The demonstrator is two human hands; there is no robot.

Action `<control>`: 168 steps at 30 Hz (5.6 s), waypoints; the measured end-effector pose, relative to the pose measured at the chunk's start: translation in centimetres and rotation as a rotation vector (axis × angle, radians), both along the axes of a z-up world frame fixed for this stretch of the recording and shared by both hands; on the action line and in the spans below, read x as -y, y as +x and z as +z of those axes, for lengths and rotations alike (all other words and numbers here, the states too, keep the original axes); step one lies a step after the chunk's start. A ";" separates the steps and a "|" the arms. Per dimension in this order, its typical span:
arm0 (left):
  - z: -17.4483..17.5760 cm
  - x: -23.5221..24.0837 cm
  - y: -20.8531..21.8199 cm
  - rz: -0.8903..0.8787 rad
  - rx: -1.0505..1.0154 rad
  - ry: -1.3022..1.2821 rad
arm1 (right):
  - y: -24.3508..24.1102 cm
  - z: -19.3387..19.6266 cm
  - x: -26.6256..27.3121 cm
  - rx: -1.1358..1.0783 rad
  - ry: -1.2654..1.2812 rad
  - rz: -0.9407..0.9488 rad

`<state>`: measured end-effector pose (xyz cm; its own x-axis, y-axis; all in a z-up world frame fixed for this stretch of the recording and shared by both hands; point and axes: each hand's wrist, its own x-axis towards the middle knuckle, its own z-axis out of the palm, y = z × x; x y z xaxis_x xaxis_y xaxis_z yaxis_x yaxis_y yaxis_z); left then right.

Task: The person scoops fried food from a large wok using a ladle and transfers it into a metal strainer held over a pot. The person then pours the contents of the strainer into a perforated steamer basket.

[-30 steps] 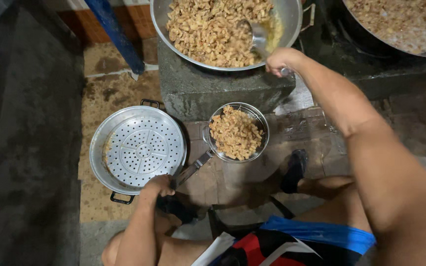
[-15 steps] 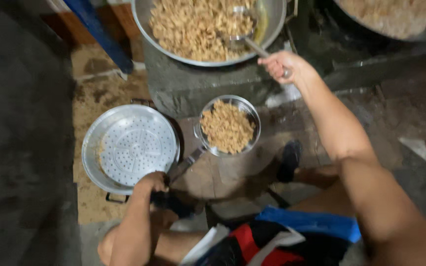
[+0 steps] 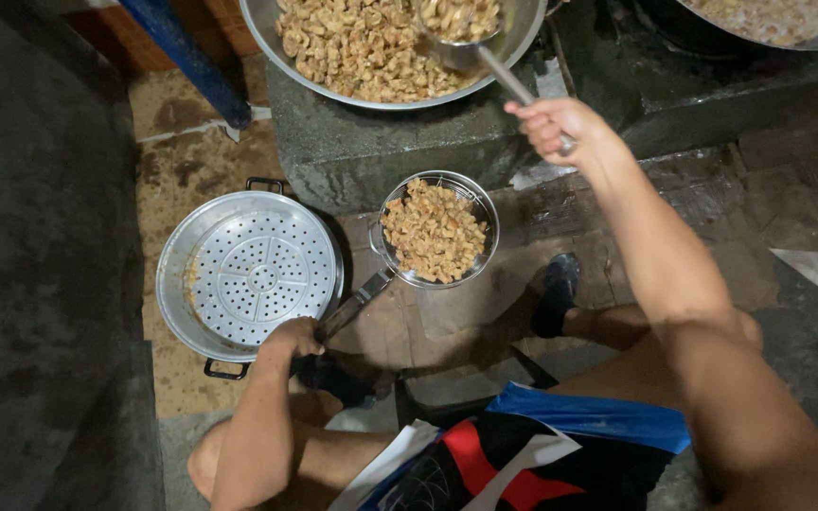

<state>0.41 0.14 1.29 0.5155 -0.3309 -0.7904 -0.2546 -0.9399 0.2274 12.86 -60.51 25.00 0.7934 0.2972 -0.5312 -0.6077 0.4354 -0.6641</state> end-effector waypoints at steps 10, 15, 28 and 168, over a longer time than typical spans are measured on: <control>1.1 0.7 0.0 -0.031 0.027 0.018 | -12.5 7.8 -0.9 0.078 0.074 -0.004; 0.8 0.9 -0.2 -0.042 0.047 0.050 | -20.2 7.8 -1.7 0.026 0.064 -0.011; -0.4 0.3 -1.0 -0.121 0.149 0.045 | -30.0 -6.4 -2.9 -0.289 -0.375 0.051; 6.2 1.2 -5.5 0.100 0.241 -0.126 | -30.2 -18.2 -9.6 -0.035 -0.515 -0.301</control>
